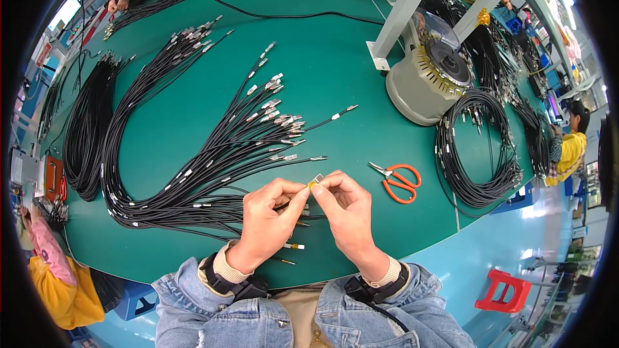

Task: Manually attaching connectors and small electronic components to bundles of wires.

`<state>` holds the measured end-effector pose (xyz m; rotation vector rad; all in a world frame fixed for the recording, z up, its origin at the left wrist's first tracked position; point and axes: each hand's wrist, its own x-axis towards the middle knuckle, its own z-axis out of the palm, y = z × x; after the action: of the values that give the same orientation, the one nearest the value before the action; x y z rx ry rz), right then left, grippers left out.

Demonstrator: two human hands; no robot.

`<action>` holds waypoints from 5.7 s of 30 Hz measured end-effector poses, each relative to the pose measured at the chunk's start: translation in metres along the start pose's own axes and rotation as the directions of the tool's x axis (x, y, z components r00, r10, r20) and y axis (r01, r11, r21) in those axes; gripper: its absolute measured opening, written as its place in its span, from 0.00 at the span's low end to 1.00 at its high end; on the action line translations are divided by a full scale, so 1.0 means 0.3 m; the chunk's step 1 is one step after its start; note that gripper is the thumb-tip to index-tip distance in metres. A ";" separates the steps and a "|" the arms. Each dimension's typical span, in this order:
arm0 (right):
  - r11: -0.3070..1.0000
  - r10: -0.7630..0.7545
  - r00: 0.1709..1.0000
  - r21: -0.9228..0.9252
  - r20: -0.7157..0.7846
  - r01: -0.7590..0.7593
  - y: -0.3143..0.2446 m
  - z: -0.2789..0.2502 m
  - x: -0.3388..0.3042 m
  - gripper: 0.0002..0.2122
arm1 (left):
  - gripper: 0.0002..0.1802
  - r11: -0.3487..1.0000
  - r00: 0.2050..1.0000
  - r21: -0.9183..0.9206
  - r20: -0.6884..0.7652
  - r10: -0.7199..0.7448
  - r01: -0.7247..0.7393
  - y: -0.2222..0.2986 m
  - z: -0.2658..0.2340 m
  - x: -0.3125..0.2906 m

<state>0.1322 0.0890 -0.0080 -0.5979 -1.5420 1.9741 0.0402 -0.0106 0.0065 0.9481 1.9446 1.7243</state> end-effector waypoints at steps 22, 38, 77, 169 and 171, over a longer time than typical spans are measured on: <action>0.962 0.255 0.966 0.091 0.036 -0.258 -0.043 -0.016 -0.012 0.06 | 0.13 0.774 0.881 0.472 0.014 0.472 -0.422 -0.008 -0.011 0.020; 1.000 0.012 0.997 -0.005 0.073 -0.012 -0.030 -0.004 -0.001 0.02 | 0.04 0.869 0.940 0.385 -0.009 0.341 -0.311 -0.007 -0.015 0.006; 0.855 -0.369 0.787 -0.150 0.494 0.496 -0.021 -0.063 0.074 0.08 | 0.18 0.760 0.654 -0.296 0.725 -0.216 0.579 0.026 -0.159 0.050; 0.988 0.028 0.987 0.156 -0.156 -0.004 -0.054 -0.054 0.010 0.05 | 0.07 0.663 0.792 0.465 0.161 0.588 -0.587 -0.014 -0.074 0.100; 0.982 0.014 0.991 0.188 -0.134 0.012 -0.058 -0.052 0.008 0.04 | 0.07 0.721 0.825 0.414 0.166 0.540 -0.556 -0.019 -0.043 0.088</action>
<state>0.1433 0.1050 0.0051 -0.6389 -1.2575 2.0079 0.0116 -0.0016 0.0073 1.8768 2.2345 1.5154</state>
